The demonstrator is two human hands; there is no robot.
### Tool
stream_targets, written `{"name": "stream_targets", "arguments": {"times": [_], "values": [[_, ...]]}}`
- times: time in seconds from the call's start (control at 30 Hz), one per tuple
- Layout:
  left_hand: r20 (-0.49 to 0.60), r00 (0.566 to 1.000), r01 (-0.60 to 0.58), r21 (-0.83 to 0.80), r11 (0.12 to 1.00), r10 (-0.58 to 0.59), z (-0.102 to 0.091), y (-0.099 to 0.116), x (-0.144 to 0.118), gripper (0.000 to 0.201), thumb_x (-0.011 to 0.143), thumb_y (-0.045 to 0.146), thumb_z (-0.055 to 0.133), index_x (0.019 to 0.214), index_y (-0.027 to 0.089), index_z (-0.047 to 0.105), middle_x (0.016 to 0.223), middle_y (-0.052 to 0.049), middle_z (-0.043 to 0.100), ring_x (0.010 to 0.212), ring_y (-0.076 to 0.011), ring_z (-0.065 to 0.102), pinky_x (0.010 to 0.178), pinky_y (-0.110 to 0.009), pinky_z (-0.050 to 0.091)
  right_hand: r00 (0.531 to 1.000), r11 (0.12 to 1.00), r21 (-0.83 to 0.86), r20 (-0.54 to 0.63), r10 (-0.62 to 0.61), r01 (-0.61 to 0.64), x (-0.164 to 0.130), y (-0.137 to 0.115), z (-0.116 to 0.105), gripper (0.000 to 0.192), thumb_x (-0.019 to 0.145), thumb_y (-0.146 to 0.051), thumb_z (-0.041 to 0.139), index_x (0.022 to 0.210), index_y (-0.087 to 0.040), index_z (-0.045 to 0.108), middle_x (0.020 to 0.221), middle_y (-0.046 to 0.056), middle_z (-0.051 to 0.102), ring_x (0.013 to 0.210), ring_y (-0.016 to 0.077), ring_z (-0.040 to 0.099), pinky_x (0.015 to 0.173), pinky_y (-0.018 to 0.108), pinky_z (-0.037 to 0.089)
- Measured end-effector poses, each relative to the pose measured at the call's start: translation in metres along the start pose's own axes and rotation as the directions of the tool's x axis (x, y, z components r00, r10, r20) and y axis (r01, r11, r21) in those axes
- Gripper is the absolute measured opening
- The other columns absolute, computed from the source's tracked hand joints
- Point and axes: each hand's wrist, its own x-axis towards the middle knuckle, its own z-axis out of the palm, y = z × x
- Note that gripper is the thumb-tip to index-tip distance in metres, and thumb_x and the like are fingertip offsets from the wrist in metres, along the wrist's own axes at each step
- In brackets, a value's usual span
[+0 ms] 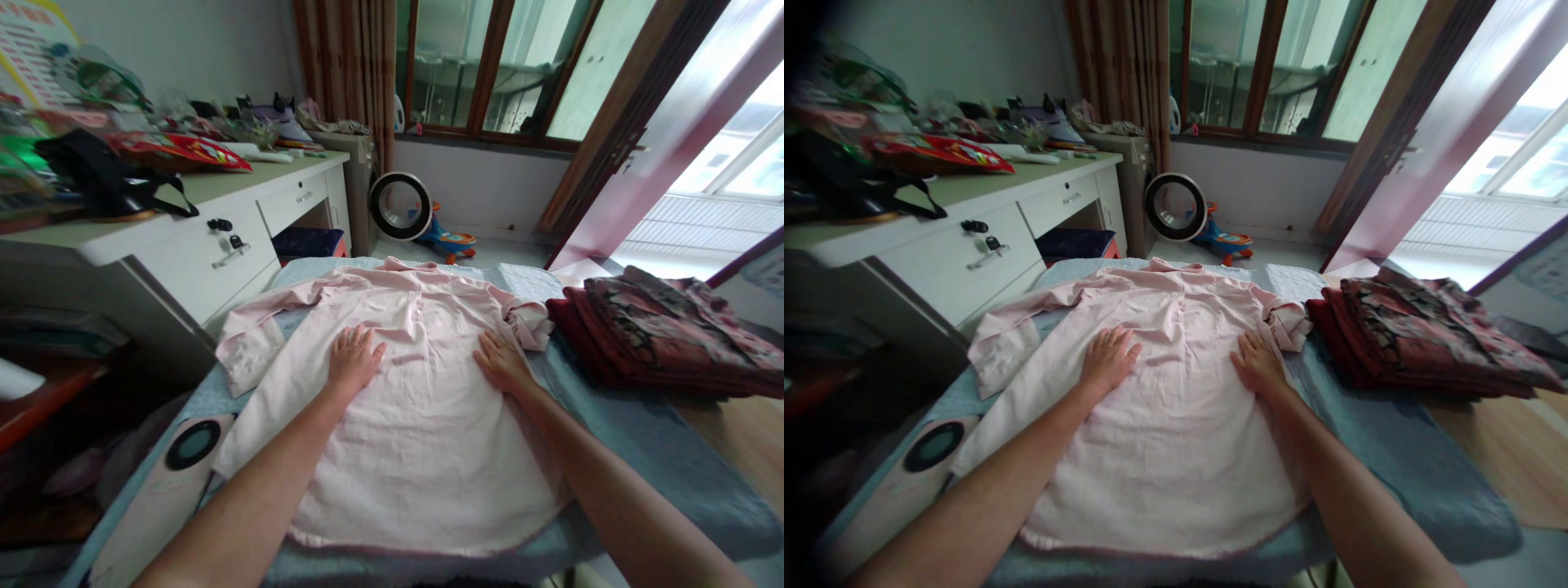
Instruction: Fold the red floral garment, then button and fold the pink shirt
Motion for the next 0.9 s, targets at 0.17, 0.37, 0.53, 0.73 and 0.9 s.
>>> {"name": "stream_targets", "arguments": {"times": [0.17, 0.37, 0.53, 0.73, 0.9], "values": [[-0.033, 0.996, 0.079, 0.024, 0.997, -0.078, -0.004, -0.014, 0.007, 0.046, 0.096, 0.042, 0.039, 0.135, 0.024, 0.054, 0.145, -0.010, 0.050, 0.136, -0.0302, 0.040, 0.110, -0.046, 0.034, 0.974, 0.978, -0.044, 0.092, 0.205, -0.202, 0.030, -0.018, -0.015, 0.045, 0.096, -0.039, 0.041, 0.114, -0.004, 0.063, 0.123, 0.024, 0.062, 0.117, 0.0329, 0.057, 0.104, 0.043, 0.039], [-0.004, 0.994, 0.113, 0.052, 0.992, -0.113, -0.004, -0.009, 0.004, 0.050, 0.094, 0.043, 0.043, 0.140, 0.024, 0.049, 0.151, -0.011, 0.044, 0.141, -0.0349, 0.031, 0.113, -0.058, 0.025, 0.996, 0.993, 0.107, 0.088, 0.035, -0.044, 0.093, -0.095, -0.015, 0.045, 0.096, -0.043, 0.044, 0.133, -0.018, 0.053, 0.149, 0.014, 0.043, 0.134, 0.0321, 0.041, 0.107, 0.045, 0.034], [0.025, 0.991, 0.131, 0.053, 0.990, -0.133, -0.005, -0.007, 0.004, 0.052, 0.095, 0.044, 0.039, 0.142, 0.024, 0.047, 0.153, -0.012, 0.041, 0.143, -0.0385, 0.026, 0.110, -0.071, 0.018, 0.982, 0.984, 0.173, 0.176, -0.072, 0.041, 0.142, -0.102, 0.001, 0.041, 0.098, -0.043, 0.043, 0.130, -0.020, 0.056, 0.140, 0.012, 0.052, 0.125, 0.0284, 0.050, 0.104, 0.041, 0.037], [0.014, 0.993, 0.120, 0.072, 0.990, -0.121, -0.001, -0.007, 0.002, 0.052, 0.095, 0.042, 0.040, 0.143, 0.024, 0.046, 0.153, -0.013, 0.041, 0.142, -0.0391, 0.027, 0.110, -0.071, 0.015, 0.998, 0.985, 0.162, -0.001, 0.057, -0.056, 0.158, -0.051, 0.025, 0.043, 0.098, -0.033, 0.041, 0.132, -0.012, 0.055, 0.149, 0.013, 0.046, 0.136, 0.0256, 0.041, 0.113, 0.036, 0.028], [0.135, 0.974, 0.172, 0.084, 0.981, -0.182, -0.006, -0.007, 0.012, 0.053, 0.094, 0.040, 0.040, 0.143, 0.022, 0.045, 0.153, -0.015, 0.039, 0.141, -0.0406, 0.026, 0.107, -0.073, 0.020, 0.998, 0.985, 0.163, -0.013, 0.054, -0.051, 0.158, -0.047, 0.035, 0.043, 0.097, -0.036, 0.044, 0.131, -0.015, 0.057, 0.151, 0.012, 0.045, 0.137, 0.0263, 0.040, 0.114, 0.039, 0.029]]}}
